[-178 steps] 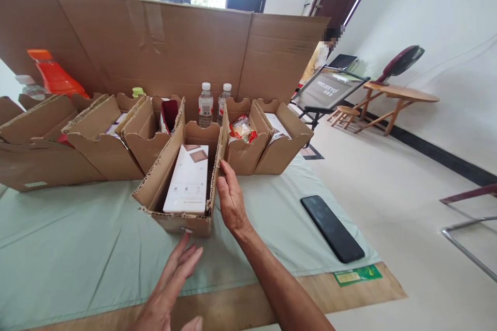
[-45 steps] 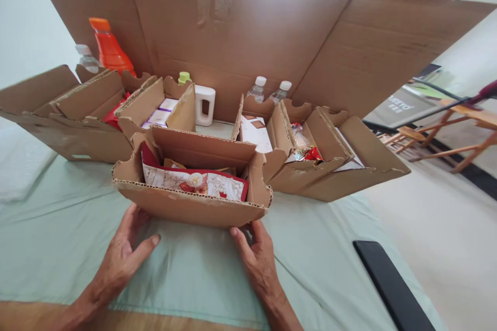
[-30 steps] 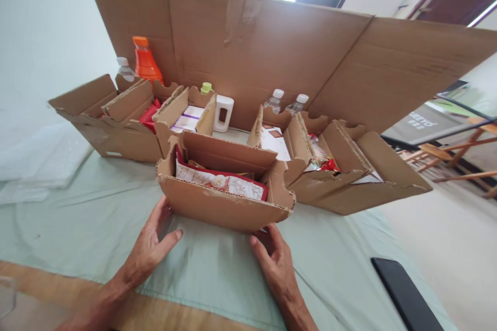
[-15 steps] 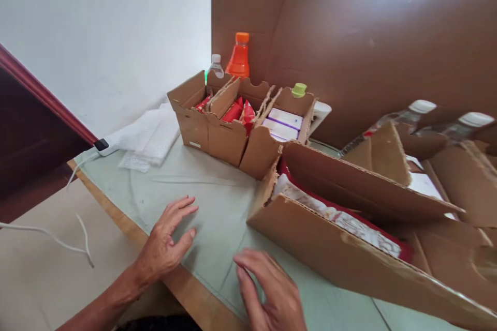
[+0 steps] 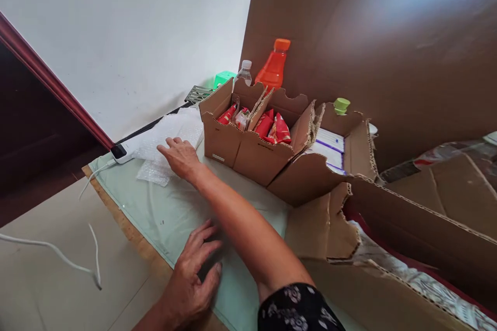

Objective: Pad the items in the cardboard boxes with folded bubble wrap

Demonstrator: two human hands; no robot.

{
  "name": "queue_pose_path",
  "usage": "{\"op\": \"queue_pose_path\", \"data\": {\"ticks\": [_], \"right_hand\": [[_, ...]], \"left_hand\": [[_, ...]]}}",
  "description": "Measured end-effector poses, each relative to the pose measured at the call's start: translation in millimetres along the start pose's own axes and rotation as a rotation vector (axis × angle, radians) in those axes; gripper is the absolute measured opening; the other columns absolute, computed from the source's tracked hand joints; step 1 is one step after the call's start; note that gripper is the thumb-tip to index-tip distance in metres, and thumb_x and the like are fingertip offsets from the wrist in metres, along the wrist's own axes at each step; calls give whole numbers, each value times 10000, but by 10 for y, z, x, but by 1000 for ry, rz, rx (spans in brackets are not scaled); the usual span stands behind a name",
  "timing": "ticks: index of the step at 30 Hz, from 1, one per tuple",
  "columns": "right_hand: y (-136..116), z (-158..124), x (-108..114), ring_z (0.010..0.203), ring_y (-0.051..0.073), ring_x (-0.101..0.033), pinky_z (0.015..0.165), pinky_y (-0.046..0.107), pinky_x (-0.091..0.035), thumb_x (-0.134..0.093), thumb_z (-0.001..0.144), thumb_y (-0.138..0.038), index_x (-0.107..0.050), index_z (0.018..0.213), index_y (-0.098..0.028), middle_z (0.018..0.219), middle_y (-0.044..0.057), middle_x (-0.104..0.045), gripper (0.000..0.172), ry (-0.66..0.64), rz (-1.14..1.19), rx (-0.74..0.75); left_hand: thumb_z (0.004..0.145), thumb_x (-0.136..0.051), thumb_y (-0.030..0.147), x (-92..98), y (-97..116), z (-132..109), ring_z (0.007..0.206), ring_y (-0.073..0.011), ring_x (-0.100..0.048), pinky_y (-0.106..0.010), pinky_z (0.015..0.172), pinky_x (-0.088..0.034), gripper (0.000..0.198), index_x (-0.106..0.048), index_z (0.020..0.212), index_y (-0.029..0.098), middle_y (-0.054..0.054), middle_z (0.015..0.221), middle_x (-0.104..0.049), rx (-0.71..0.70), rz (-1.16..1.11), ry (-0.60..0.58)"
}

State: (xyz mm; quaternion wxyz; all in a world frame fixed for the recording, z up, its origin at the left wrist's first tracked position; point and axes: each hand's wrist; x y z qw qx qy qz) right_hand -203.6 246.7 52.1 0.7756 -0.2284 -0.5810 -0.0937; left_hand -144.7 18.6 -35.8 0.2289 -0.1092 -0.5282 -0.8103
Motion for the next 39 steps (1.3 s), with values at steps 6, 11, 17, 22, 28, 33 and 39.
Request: {"op": "queue_pose_path", "data": {"ticks": [6, 11, 17, 22, 28, 33, 39], "right_hand": [[-28, 276, -147, 1213, 274, -586, 1013, 434, -477, -540, 996, -131, -754, 1030, -195, 1380, 109, -660, 227, 24, 32, 15], [-292, -177, 119, 1362, 179, -543, 1134, 358, -435, -372, 1055, -106, -685, 1288, -205, 1486, 92, -602, 402, 265, 166, -103], [-572, -1924, 627, 1148, 205, -701, 1000, 364, -539, -608, 959, -247, -770, 970, -261, 1213, 47, -763, 162, 522, 981, -200], [-723, -3532, 791, 900, 248, -741, 771, 378, -583, -750, 843, -540, -790, 760, -262, 1227, 98, -760, 292, 443, 1180, -652], [-850, -4716, 662, 1005, 298, -728, 774, 385, -582, -759, 797, -618, -808, 943, -265, 1208, 124, -762, 385, 652, 1046, -1118], [-909, -5128, 548, 619, 191, -617, 550, 300, -527, -537, 918, -713, -745, 1221, -238, 714, 23, -668, 601, 830, 943, -1315], [-936, -5322, 559, 756, 203, -693, 688, 323, -570, -658, 901, -511, -604, 1371, -213, 951, 60, -739, 559, 617, 723, -1214]], "left_hand": [[797, -556, 53, -8, 15, 33, 1401, -367, -515, -597, 1109, -484, 388, -665, 1132, 216, -173, 1351, -643, 37, -66, 29], [843, -581, 138, 5, -27, -16, 1357, -350, -569, -585, 1129, -473, 412, -687, 1230, 231, -153, 1397, -639, 157, -162, 61], [882, -597, 498, 304, 45, 93, 1429, -372, -519, -612, 1168, -426, 656, -528, 1472, 220, -145, 1453, -631, 556, -999, 153], [828, -426, 836, 427, 289, 115, 1375, -413, -566, -619, 1121, -452, 801, -688, 1231, 195, -169, 1353, -703, 927, -1363, -16], [778, -776, 553, 39, 594, -95, 1129, -327, -707, -450, 905, -578, 779, -541, 1423, 186, -158, 1259, -720, 1006, -959, -265], [762, -805, 488, -281, 785, -178, 1005, -225, -700, -349, 870, -555, 747, -559, 1398, 183, -103, 1136, -717, 805, -598, -315], [788, -722, 458, -475, 904, -198, 852, -197, -669, -355, 780, -564, 741, -516, 1434, 160, -58, 991, -661, 624, -345, -387]]}}
Point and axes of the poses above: each hand's wrist, its own z-axis towards the middle knuckle, its own x-axis out of the back of the hand, y = z × x
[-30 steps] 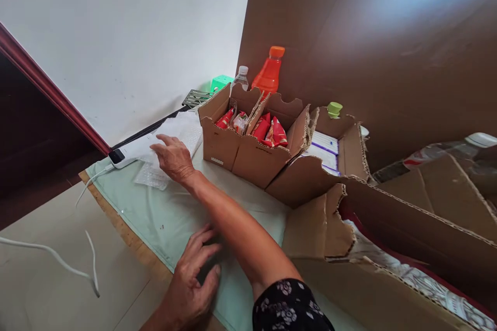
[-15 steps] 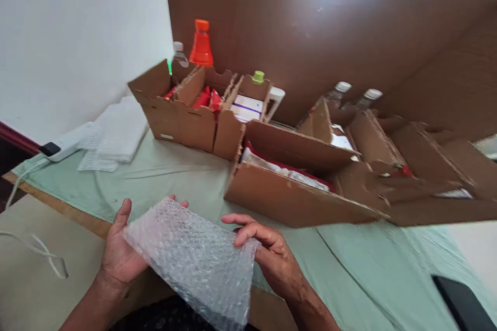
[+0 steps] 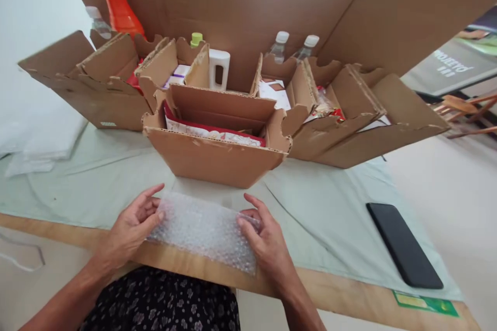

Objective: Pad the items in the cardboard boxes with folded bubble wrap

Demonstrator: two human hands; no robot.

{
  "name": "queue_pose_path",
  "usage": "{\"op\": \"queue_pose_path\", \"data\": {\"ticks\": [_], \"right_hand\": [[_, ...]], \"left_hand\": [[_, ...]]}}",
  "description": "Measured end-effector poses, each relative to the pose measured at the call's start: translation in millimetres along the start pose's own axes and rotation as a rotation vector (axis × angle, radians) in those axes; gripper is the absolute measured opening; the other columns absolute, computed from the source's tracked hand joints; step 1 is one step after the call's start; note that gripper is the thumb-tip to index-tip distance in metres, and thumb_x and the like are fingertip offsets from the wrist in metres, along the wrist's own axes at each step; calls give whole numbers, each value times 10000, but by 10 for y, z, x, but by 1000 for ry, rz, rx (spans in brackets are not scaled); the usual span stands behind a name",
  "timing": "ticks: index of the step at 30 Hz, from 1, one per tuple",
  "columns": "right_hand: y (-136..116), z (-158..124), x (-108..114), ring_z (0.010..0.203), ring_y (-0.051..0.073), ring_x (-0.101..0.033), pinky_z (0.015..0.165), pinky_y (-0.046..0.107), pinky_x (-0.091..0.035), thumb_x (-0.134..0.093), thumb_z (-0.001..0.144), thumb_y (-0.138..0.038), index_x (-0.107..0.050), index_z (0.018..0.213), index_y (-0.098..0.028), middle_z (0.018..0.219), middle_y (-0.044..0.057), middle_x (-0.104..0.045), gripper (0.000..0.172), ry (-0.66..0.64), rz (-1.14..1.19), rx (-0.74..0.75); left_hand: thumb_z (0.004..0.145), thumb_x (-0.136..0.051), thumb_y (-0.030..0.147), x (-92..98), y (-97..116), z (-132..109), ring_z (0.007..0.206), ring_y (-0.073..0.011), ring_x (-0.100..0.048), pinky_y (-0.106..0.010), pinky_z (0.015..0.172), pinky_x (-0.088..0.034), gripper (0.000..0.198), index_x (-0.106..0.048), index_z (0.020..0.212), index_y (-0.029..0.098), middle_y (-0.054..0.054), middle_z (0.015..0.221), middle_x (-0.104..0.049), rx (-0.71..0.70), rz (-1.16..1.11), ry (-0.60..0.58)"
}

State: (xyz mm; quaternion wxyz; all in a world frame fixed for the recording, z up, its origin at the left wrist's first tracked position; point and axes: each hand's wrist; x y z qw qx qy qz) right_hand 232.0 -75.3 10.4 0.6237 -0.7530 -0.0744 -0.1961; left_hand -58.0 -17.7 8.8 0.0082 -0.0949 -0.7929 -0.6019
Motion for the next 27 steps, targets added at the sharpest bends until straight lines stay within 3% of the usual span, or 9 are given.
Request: {"op": "queue_pose_path", "data": {"ticks": [3, 6, 11, 15, 19, 23, 25, 27], "right_hand": [[69, 21, 173, 902, 231, -708, 734, 348, -576, -642, 909, -445, -640, 1298, -226, 1187, 118, -720, 447, 200, -242, 207], [82, 115, 389, 1034, 250, -697, 782, 367, -580, -623, 943, -439, -633, 1286, -245, 1337, 133, -659, 395, 373, -336, 319], [-79, 478, 478, 1052, 278, -693, 801, 389, -586, -655, 899, -456, -578, 1330, -212, 1286, 149, -687, 501, 254, -342, 361], [-160, 745, 342, 781, 245, -679, 688, 371, -563, -642, 858, -508, -639, 1021, -205, 949, 97, -742, 344, 174, -362, 356], [-141, 839, 263, 753, 254, -685, 648, 356, -547, -634, 855, -535, -611, 870, -211, 821, 86, -727, 326, 179, -348, 335], [-62, 774, 329, 817, 261, -724, 713, 381, -588, -649, 879, -517, -638, 1044, -203, 992, 109, -761, 355, 129, -309, 309], [27, 651, 407, 971, 277, -734, 766, 396, -610, -630, 914, -478, -623, 1221, -202, 1230, 144, -724, 413, 145, -316, 309], [139, 464, 481, 1162, 296, -692, 846, 418, -616, -608, 952, -436, -615, 1308, -211, 1402, 159, -644, 421, 147, -389, 316]], "left_hand": [[792, -695, 472, 44, 40, 48, 883, -221, -665, -387, 777, -571, 668, -569, 1383, 187, -99, 1103, -669, -104, 182, 106], [823, -688, 495, 141, 141, 167, 1064, -279, -661, -429, 852, -575, 616, -585, 1364, 219, -135, 1286, -646, -192, 274, 178], [853, -678, 473, 64, 320, 508, 1283, -320, -575, -493, 989, -544, 704, -453, 1477, 238, -149, 1499, -516, -268, 182, 125], [836, -662, 415, -179, 343, 685, 1207, -298, -606, -515, 1011, -534, 588, -512, 1361, 198, -127, 1324, -619, -320, 139, 41], [843, -639, 369, -300, 325, 699, 1103, -259, -631, -506, 1009, -535, 467, -551, 1271, 202, -89, 1211, -655, -379, 166, 65], [841, -646, 349, -215, 299, 629, 1203, -281, -614, -519, 1043, -522, 669, -436, 1457, 195, -129, 1341, -618, -421, 200, 69], [855, -650, 361, -91, 248, 547, 1274, -304, -589, -542, 1056, -516, 814, -298, 1572, 205, -162, 1449, -563, -421, 279, 124], [889, -636, 372, 64, 167, 434, 1301, -327, -576, -566, 1052, -520, 790, -304, 1585, 205, -182, 1479, -549, -411, 444, 163]]}}
Point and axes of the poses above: each hand's wrist, its own z-axis towards the middle knuckle, its own x-axis out of the back of the hand, y = z × x
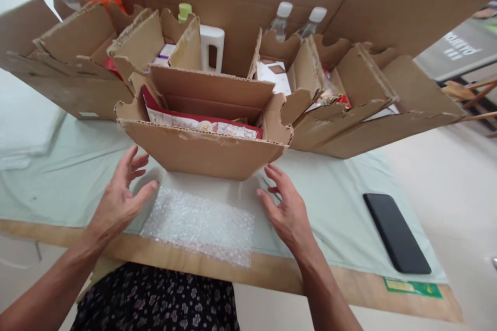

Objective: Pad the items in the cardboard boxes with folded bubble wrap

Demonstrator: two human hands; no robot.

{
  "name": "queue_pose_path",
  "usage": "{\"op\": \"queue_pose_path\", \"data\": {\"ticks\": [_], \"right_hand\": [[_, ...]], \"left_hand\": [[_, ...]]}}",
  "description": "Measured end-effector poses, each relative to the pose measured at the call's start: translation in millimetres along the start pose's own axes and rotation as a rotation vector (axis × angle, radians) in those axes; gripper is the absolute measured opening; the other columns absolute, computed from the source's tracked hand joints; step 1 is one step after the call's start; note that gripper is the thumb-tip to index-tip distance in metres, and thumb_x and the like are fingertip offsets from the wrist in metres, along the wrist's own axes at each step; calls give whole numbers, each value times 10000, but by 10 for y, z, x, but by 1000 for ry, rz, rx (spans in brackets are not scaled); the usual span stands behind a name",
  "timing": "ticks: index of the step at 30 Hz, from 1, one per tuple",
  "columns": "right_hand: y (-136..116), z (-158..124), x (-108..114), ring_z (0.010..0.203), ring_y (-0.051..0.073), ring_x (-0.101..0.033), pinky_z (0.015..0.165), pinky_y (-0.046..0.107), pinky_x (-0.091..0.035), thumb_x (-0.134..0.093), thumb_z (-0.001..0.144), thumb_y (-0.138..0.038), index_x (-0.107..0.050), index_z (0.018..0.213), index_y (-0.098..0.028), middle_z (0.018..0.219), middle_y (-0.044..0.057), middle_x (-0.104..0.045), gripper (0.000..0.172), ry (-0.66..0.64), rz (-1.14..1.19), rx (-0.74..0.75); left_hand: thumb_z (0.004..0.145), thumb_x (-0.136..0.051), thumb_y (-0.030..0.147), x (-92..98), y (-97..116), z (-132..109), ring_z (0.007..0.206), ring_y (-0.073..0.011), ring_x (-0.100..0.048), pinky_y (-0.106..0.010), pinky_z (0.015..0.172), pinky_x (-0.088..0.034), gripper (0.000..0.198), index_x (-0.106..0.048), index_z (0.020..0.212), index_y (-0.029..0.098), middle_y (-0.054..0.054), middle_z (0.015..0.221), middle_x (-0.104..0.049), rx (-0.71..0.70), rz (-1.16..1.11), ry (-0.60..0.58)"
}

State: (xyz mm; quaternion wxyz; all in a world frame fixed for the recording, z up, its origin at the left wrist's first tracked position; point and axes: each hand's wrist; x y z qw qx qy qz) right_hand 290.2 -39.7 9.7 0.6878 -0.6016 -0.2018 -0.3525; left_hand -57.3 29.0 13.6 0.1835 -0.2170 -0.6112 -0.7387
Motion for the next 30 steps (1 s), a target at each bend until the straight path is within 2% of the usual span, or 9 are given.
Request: {"op": "queue_pose_path", "data": {"ticks": [5, 9, 12, 15, 17, 21, 25, 27, 30], "right_hand": [[18, -469, -37, 1260, 348, -641, 971, 546, -564, -601, 984, -438, -686, 1224, -208, 1408, 172, -648, 344, -108, -263, 204], [-164, -562, -209, 1197, 363, -665, 884, 540, -566, -563, 993, -335, -672, 894, -213, 1323, 147, -699, 191, -58, -324, 299], [-351, -638, -256, 993, 281, -727, 797, 430, -578, -556, 989, -265, -608, 832, -223, 1089, 101, -764, 171, -16, -226, 262], [-576, -791, -303, 726, 173, -709, 665, 290, -570, -587, 982, -231, -624, 973, -232, 854, 22, -744, 39, -67, -9, 164], [-755, -891, -411, 676, 145, -695, 628, 244, -567, -582, 981, -208, -634, 1142, -225, 836, 6, -739, 170, -138, 168, 116], [-1146, -965, -807, 774, 153, -711, 735, 264, -594, -555, 984, -188, -656, 1302, -233, 980, 32, -773, 336, -334, 385, 96], [-1374, -926, -1076, 848, 191, -728, 813, 332, -601, -593, 965, -202, -684, 1295, -220, 1038, 55, -781, 344, -440, 394, 77], [-1350, -913, -1068, 805, 183, -729, 778, 319, -605, -592, 967, -198, -676, 1298, -214, 972, 40, -780, 341, -453, 379, 78], [-1181, -895, -936, 808, 167, -735, 756, 280, -606, -562, 986, -157, -695, 1211, -208, 954, 39, -778, 266, -395, 324, 202]], "left_hand": [[937, -605, 399, 122, -217, -300, 1363, -408, -506, -637, 1073, -487, 399, -651, 1258, 166, -198, 1381, -614, -286, 400, -102], [950, -547, 277, -50, -187, -396, 1398, -429, -472, -645, 1060, -486, 172, -685, 952, 173, -217, 1384, -612, -383, 482, -85], [937, -517, 219, -54, -100, -431, 1297, -374, -582, -565, 1006, -531, 153, -632, 839, 199, -176, 1293, -685, -345, 431, -83], [928, -529, 277, 174, -44, -419, 943, -262, -727, -390, 788, -588, 117, -630, 900, 224, -74, 1001, -763, -204, 363, -98], [920, -546, 336, 391, -29, -333, 803, -227, -729, -326, 672, -564, 151, -638, 977, 231, -31, 906, -758, -109, 368, -108], [893, -567, 309, 670, -26, 95, 866, -252, -729, -386, 811, -567, 303, -642, 1169, 211, -50, 971, -759, -159, 495, -98], [858, -605, 244, 638, -96, 570, 1023, -342, -683, -536, 944, -533, 449, -624, 1296, 141, -129, 1048, -729, -322, 571, -98], [872, -615, 252, 608, -165, 618, 1093, -363, -653, -568, 974, -520, 483, -607, 1336, 116, -163, 1123, -709, -346, 561, -83], [951, -547, 251, 628, -264, 342, 1125, -314, -653, -510, 995, -539, 372, -636, 1290, 127, -157, 1172, -710, -375, 507, -80]]}}
Point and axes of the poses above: each hand's wrist, its own z-axis towards the middle knuckle, its own x-axis out of the back of the hand, y = z × x
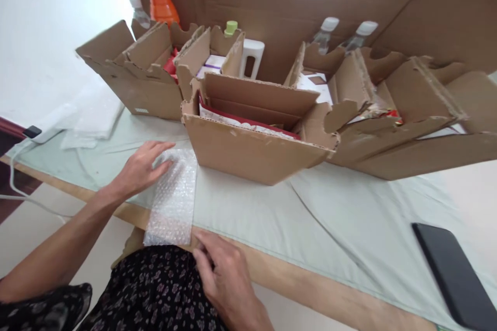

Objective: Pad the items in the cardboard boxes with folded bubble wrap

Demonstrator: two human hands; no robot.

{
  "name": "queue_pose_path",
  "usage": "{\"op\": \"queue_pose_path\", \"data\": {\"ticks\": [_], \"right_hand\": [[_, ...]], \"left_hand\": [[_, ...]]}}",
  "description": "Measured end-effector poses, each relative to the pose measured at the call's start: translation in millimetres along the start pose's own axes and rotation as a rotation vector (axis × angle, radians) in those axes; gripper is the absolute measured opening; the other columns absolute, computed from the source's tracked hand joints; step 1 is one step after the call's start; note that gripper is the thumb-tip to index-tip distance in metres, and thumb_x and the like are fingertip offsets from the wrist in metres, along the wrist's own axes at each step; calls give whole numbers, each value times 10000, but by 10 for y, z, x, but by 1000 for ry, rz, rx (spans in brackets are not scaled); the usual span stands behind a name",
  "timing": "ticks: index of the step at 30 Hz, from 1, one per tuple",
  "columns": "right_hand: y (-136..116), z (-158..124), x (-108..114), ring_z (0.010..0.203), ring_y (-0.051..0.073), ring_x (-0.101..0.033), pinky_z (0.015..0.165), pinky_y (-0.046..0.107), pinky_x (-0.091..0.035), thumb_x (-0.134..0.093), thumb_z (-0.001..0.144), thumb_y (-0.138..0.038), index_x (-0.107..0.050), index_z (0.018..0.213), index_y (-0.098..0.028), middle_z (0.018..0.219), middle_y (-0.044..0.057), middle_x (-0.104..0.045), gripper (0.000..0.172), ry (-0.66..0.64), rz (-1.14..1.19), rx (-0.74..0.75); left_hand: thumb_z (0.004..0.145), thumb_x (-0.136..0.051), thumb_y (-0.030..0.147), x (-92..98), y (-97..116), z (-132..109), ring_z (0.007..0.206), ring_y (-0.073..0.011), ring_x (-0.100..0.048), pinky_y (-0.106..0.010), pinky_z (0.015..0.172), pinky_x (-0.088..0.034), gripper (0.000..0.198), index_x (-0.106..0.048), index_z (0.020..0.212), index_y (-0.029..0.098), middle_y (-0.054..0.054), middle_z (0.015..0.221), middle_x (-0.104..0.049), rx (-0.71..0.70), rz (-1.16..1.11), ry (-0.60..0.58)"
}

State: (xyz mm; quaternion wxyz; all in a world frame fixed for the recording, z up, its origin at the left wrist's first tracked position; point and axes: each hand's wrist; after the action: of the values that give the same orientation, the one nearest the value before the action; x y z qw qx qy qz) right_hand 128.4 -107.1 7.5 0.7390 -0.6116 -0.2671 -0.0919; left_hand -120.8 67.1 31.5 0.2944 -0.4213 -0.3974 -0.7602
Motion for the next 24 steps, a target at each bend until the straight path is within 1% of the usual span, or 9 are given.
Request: {"op": "queue_pose_path", "data": {"ticks": [4, 7, 10, 13, 15, 17, 20, 22, 24], "right_hand": [[126, 13, 210, 907, 194, -718, 788, 325, -610, -510, 983, -72, -674, 1217, -200, 1058, 89, -755, 314, 47, -299, 229], [119, 191, 209, 1148, 286, -660, 887, 458, -595, -497, 927, -13, -643, 1303, -222, 1324, 138, -685, 455, -129, -565, 348], [90, 408, 97, 1302, 331, -583, 920, 488, -584, -531, 921, -33, -654, 1265, -200, 1455, 150, -618, 401, -284, -611, 469], [81, 550, -32, 1213, 287, -644, 906, 447, -592, -523, 968, -78, -691, 1115, -198, 1339, 116, -703, 254, -180, -447, 499], [70, 596, -88, 1104, 225, -695, 918, 392, -594, -511, 1001, -103, -698, 1079, -212, 1201, 78, -759, 230, -51, -236, 394], [45, 618, -107, 978, 174, -728, 880, 313, -599, -521, 1022, -146, -707, 1056, -222, 1060, 42, -784, 204, 14, -33, 214], [3, 623, -69, 837, 148, -744, 751, 247, -602, -542, 1025, -208, -706, 1038, -230, 945, 13, -784, 166, 49, 103, -4], [-22, 603, -13, 836, 154, -745, 726, 248, -603, -563, 1013, -215, -691, 1082, -229, 970, 23, -783, 146, 118, 79, -13], [-50, 564, 46, 872, 169, -737, 753, 278, -602, -574, 994, -162, -673, 1120, -230, 1007, 42, -774, 174, 198, -16, 94]], "left_hand": [[976, -537, 177, 70, 214, -677, 1163, -239, -663, -414, 1018, -555, 261, -675, 1198, 174, -109, 1170, -739, -35, -183, -5], [937, -587, 124, 125, 396, -1058, 1254, -253, -616, -453, 1067, -536, 327, -663, 1245, 200, -100, 1196, -738, -22, -329, -44], [879, -658, 154, 144, 477, -1261, 1336, -293, -557, -528, 1113, -504, 445, -623, 1319, 214, -109, 1273, -709, -53, -339, -141], [806, -744, 225, 131, 470, -1350, 1387, -338, -518, -597, 1171, -439, 664, -533, 1435, 194, -146, 1398, -640, -98, -282, -197], [825, -738, 234, 104, 457, -1365, 1387, -331, -526, -578, 1184, -432, 725, -464, 1494, 176, -167, 1433, -614, -96, -264, -153], [905, -652, 174, 62, 459, -1345, 1300, -267, -606, -469, 1119, -511, 612, -463, 1486, 194, -138, 1345, -673, -45, -285, -50], [973, -542, 99, -16, 484, -1263, 999, -163, -717, -282, 879, -597, 420, -555, 1373, 226, -54, 1096, -746, 136, -332, 108], [977, -563, 130, -63, 502, -1201, 834, -141, -705, -245, 752, -590, 347, -600, 1312, 210, -27, 979, -728, 247, -316, 164], [975, -580, 168, -96, 511, -1156, 767, -142, -674, -253, 699, -577, 331, -613, 1304, 186, -17, 911, -694, 296, -276, 187]]}}
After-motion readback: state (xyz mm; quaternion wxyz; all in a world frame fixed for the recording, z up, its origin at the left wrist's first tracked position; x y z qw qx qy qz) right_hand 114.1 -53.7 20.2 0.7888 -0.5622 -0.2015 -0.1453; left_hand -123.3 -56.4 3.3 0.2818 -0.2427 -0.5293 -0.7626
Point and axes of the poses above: each hand's wrist, its own z-axis towards the middle knuckle, its own x-axis out of the back of the hand, y = z × x
